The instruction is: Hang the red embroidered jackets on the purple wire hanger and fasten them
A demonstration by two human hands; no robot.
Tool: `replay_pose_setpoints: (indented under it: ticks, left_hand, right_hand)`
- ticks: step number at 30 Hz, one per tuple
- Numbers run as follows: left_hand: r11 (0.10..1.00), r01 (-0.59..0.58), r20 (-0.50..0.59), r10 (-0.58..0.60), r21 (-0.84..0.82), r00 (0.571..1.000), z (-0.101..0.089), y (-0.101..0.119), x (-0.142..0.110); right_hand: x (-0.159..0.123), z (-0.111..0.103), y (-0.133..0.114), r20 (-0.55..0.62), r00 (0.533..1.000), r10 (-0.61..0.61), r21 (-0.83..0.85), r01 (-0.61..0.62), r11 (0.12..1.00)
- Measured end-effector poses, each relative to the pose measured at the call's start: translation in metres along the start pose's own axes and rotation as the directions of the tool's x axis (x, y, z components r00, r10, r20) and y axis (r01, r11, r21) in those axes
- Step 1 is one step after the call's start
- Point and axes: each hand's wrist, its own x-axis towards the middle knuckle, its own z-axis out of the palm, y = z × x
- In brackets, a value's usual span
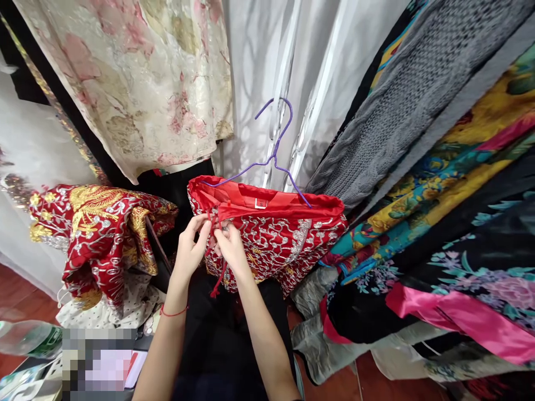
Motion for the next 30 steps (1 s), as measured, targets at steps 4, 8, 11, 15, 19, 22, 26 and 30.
replay_pose_setpoints:
  ticks: [4, 8, 11, 15, 19, 22, 26, 30]
  left_hand:
    - [0.979, 0.007, -0.124, -0.033, -0.201, 0.992, 0.008, -0.002, -0.002]
    - [0.958, 0.033, -0.152, -0.079, -0.286, 0.985, 0.009, -0.009, -0.004]
    - [0.954, 0.034, -0.175, -0.09, -0.298, 0.98, 0.009, -0.013, -0.006]
    - [0.941, 0.042, -0.207, -0.116, -0.335, 0.971, 0.012, -0.013, -0.007]
    - [0.917, 0.068, -0.203, -0.159, -0.394, 0.966, 0.016, -0.011, -0.008]
    - [0.911, 0.056, -0.2, -0.149, -0.409, 0.968, 0.021, -0.012, -0.009]
    - [0.917, 0.028, -0.245, -0.136, -0.399, 0.96, 0.025, -0.011, -0.01]
    - [0.925, 0.006, -0.296, -0.127, -0.38, 0.947, 0.025, -0.007, -0.01]
  right_hand:
    - [-0.003, -0.002, -0.002, 0.038, 0.998, -0.046, 0.026, 0.045, 0.999]
    - [-0.004, 0.001, -0.002, 0.039, 0.996, -0.075, 0.078, 0.072, 0.994]
    - [-0.002, 0.003, 0.0, 0.012, 0.998, -0.057, 0.12, 0.055, 0.991]
    - [0.0, 0.005, 0.001, -0.007, 1.0, -0.009, 0.209, 0.01, 0.978]
    - [0.001, 0.004, 0.0, -0.01, 1.0, 0.01, 0.26, -0.007, 0.966]
    - [0.002, 0.001, 0.0, -0.043, 0.999, -0.006, 0.264, 0.017, 0.964]
    - [0.003, -0.001, 0.001, -0.062, 0.998, 0.003, 0.245, 0.013, 0.969]
    - [0.001, -0.003, -0.002, -0.05, 0.998, -0.041, 0.195, 0.049, 0.979]
